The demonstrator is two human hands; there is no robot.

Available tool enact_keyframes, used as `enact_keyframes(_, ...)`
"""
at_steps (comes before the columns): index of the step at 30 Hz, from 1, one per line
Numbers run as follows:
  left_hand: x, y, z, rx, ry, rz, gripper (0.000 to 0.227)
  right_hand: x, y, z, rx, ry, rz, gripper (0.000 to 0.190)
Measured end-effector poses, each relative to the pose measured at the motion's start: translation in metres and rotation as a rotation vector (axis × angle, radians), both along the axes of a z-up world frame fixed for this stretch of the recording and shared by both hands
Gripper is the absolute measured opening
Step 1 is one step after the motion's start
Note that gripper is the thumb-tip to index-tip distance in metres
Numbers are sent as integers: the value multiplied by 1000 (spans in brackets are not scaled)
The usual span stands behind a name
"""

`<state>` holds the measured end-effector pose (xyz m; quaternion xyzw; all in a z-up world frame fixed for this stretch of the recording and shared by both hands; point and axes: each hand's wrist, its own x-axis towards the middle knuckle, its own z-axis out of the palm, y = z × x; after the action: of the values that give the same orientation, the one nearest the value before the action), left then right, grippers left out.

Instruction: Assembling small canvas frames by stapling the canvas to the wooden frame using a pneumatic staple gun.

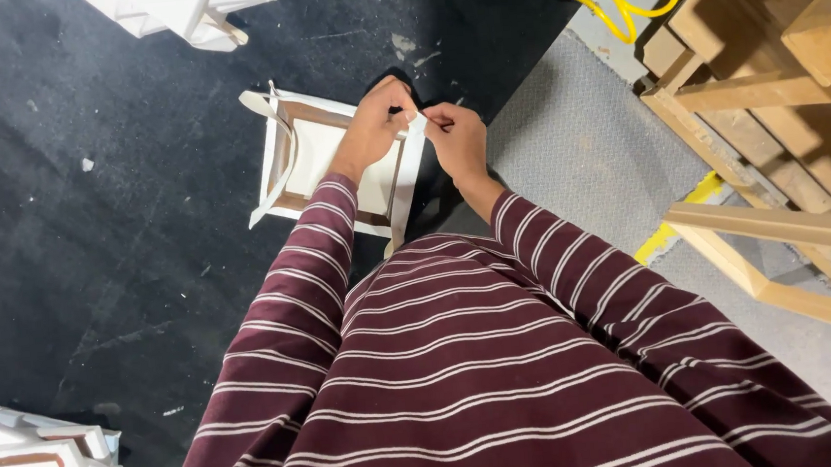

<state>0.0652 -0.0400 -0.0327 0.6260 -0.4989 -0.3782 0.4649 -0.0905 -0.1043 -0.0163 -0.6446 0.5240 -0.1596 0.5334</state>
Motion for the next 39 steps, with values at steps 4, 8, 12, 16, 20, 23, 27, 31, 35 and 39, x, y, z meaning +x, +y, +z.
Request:
enact_keyframes(4, -2, 0, -13, -3, 35, 64, 9, -6, 0, -7, 62, 7, 2, 17)
enact_keyframes(8, -4, -1, -14, -11, 79, 107, 8, -4, 4, -16, 127, -18, -28, 17)
enact_keyframes(12, -1, 1, -17, -70, 102, 106, 9, -7, 16, 4, 117, 6, 16, 13)
enact_keyframes(16, -2, 0, -18, -108, 137, 139, 9, -8, 26, 8, 139, -15, 37, 12)
enact_keyframes(20, -4, 0, -18, -138, 120, 164, 9, -11, 31, 9, 134, -3, 49, 12)
enact_keyframes(23, -4, -2, -18, -154, 121, 172, 9, -12, 32, 11, 146, -14, 40, 13)
enact_keyframes(27, -3, -1, -23, -171, 110, 173, 10, -13, 34, 12, 148, -13, 49, 14)
enact_keyframes(31, -2, 1, -22, -175, 124, 171, 10, -13, 35, 12, 137, 16, 39, 14)
enact_keyframes(35, -3, 2, 1, -88, 137, 191, 15, -9, 34, 16, 52, -9, 77, 11)
enact_keyframes(39, -5, 2, 3, -64, 147, 205, 22, -16, 38, 18, 5, -17, 151, 13)
